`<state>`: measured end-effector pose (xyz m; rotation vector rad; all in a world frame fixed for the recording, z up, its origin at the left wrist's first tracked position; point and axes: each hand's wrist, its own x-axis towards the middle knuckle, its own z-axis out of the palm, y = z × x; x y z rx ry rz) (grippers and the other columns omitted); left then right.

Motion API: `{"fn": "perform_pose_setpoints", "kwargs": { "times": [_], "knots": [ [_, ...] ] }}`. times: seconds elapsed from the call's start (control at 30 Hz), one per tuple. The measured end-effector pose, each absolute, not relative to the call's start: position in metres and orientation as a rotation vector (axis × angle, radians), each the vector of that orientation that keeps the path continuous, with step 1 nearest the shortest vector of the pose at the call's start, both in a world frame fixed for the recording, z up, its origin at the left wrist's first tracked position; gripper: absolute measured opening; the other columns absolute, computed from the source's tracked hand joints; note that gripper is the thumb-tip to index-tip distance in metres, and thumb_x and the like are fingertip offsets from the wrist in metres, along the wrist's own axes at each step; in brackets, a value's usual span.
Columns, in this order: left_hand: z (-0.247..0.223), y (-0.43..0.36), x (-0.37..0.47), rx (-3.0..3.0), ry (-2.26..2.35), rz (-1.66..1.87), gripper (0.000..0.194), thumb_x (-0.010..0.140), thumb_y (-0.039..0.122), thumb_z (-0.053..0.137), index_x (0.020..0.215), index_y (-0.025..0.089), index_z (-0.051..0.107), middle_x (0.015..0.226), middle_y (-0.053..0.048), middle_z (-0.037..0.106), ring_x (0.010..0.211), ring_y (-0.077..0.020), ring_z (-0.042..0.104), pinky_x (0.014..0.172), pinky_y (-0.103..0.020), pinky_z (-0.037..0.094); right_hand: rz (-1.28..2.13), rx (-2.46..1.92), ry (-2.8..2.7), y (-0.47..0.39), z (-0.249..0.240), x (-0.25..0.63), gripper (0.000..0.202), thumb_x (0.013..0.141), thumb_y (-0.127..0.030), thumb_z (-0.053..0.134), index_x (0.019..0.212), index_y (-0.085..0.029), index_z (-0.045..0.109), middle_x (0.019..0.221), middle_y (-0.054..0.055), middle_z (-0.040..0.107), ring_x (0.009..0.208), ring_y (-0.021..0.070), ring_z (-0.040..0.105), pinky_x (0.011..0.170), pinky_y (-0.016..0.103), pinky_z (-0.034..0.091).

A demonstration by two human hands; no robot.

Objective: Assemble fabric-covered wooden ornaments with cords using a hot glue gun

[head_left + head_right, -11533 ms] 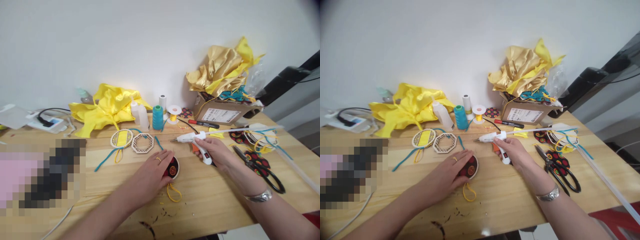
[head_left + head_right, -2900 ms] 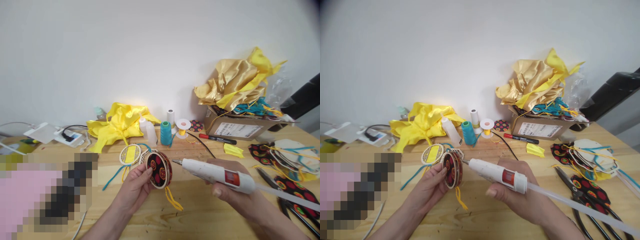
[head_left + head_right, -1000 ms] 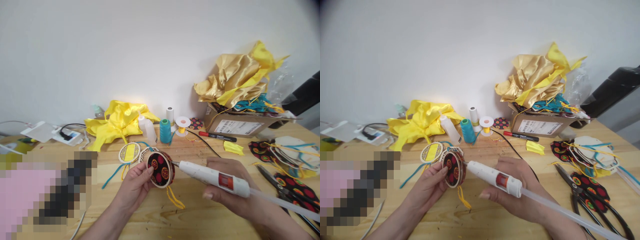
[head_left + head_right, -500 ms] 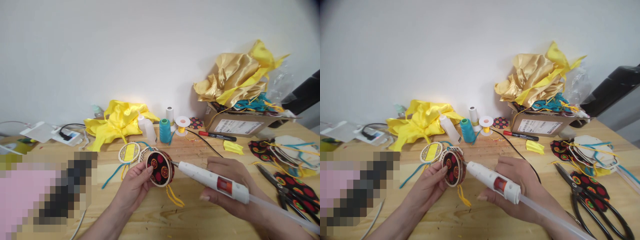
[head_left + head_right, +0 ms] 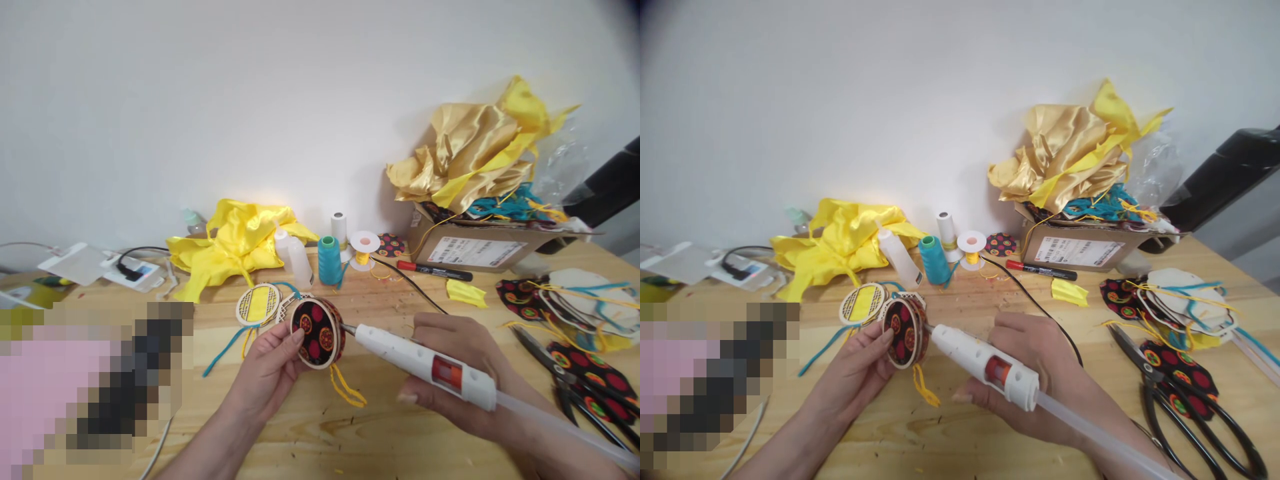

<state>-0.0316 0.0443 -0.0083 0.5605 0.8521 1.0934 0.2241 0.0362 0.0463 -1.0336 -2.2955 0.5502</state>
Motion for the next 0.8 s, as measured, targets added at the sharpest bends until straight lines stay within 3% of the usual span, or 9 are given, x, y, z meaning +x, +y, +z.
{"fn": "perform_pose_setpoints", "kwargs": {
  "times": [0.3, 0.8],
  "knots": [
    [-0.0089, 0.0458, -0.0329, 0.521, 0.853, 1.1, 0.023, 0.074, 0.017, 0.072, 0.097, 0.013, 0.069, 0.081, -0.008, 0.075, 0.066, -0.0161, 0.07, 0.069, -0.028, 0.057, 0.491, -1.002, -2.354, 0.0366, 0.0487, 0.2218, 0.04, 0.082, -0.046, 0.06, 0.059, -0.018, 0.043, 0.053, -0.002, 0.046, 0.054, 0.011, 0.039, 0.051, 0.028, 0.021],
    [-0.0117, 0.0479, -0.0338, 0.467, 0.803, 1.108, 0.02, 0.075, 0.012, 0.07, 0.094, 0.012, 0.07, 0.083, -0.007, 0.077, 0.069, -0.0156, 0.071, 0.063, -0.022, 0.058, 0.681, -0.887, -2.271, 0.0362, 0.0433, 0.2213, 0.042, 0.083, -0.045, 0.06, 0.06, -0.018, 0.037, 0.056, -0.005, 0.036, 0.056, 0.0102, 0.034, 0.054, 0.028, 0.02]
  ]
}}
